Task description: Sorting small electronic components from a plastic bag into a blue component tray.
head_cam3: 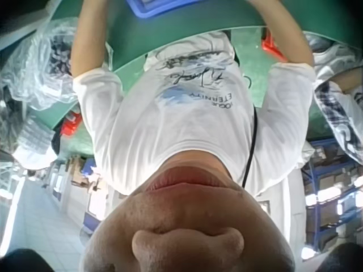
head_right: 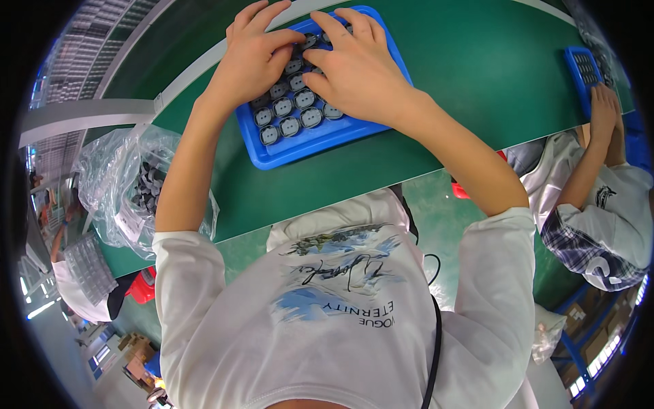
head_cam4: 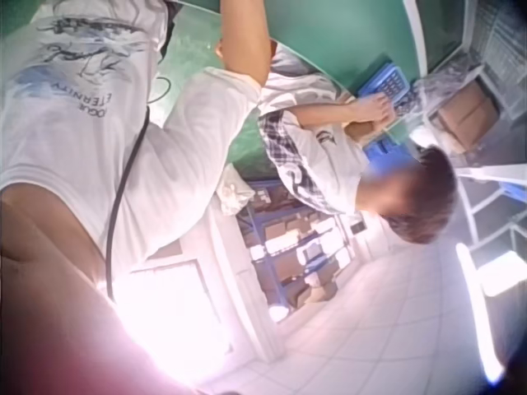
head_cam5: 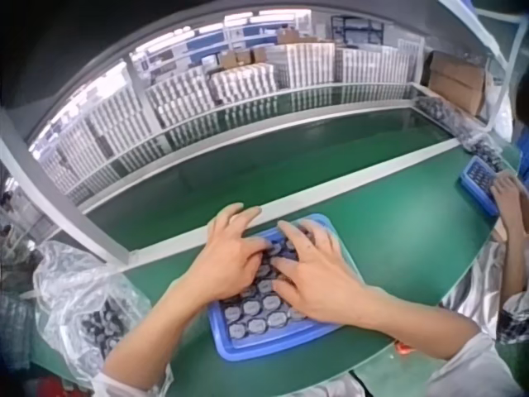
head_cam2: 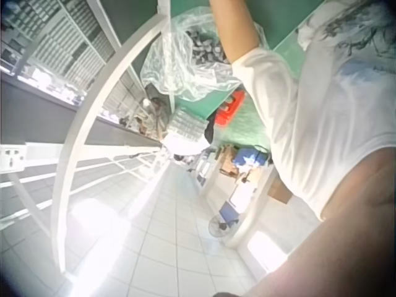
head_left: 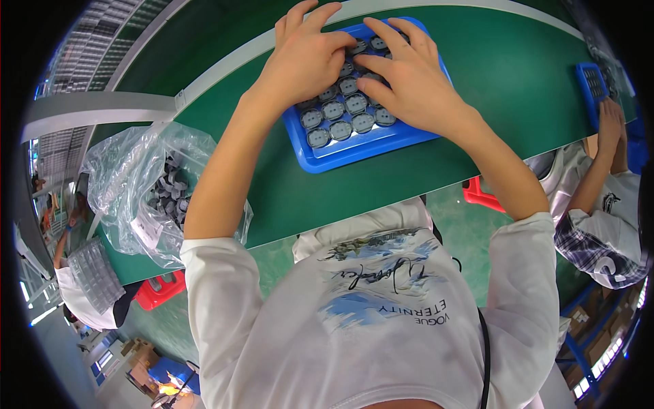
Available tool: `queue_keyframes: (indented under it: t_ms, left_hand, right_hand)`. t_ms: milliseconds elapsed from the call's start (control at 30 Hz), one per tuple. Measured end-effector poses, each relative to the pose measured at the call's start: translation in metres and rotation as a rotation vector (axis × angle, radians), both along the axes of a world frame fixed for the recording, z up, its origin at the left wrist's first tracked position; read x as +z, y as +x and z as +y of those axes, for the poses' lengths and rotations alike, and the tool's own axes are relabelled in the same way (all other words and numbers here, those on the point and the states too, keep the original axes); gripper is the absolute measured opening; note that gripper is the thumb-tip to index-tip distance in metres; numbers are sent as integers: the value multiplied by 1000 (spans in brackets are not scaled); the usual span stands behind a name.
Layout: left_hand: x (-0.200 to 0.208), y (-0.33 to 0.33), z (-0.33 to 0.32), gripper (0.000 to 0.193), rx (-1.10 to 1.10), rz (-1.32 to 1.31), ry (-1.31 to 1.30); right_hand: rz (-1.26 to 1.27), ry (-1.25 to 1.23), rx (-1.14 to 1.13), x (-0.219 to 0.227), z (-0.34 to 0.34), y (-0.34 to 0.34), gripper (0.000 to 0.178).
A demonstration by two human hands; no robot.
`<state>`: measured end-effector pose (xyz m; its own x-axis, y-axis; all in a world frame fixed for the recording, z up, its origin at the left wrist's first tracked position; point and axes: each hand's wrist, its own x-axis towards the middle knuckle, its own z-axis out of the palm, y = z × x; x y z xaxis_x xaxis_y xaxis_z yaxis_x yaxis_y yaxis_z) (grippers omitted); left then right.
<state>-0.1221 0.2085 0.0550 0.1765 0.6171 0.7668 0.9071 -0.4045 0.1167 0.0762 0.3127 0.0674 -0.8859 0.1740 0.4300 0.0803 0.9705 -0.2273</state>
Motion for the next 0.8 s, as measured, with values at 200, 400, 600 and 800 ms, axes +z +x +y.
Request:
queue_keyframes:
  t_ms: [200, 400, 600, 800]
  left_hand:
    - [35, 23, -12, 27, 295, -3, -501]
    - [-14, -5, -2, 28, 0, 26, -8]
    - [32, 30, 0, 27, 298, -2, -504]
    - [27, 32, 15, 27, 263, 27, -524]
  right_hand:
    - [-28, -17, -24, 3, 12, 13, 33]
    - [29, -118, -125, 26, 24, 12, 27]
    - [5, -130, -145, 19, 41, 13, 28]
    - [5, 35, -127, 1, 37, 23, 26]
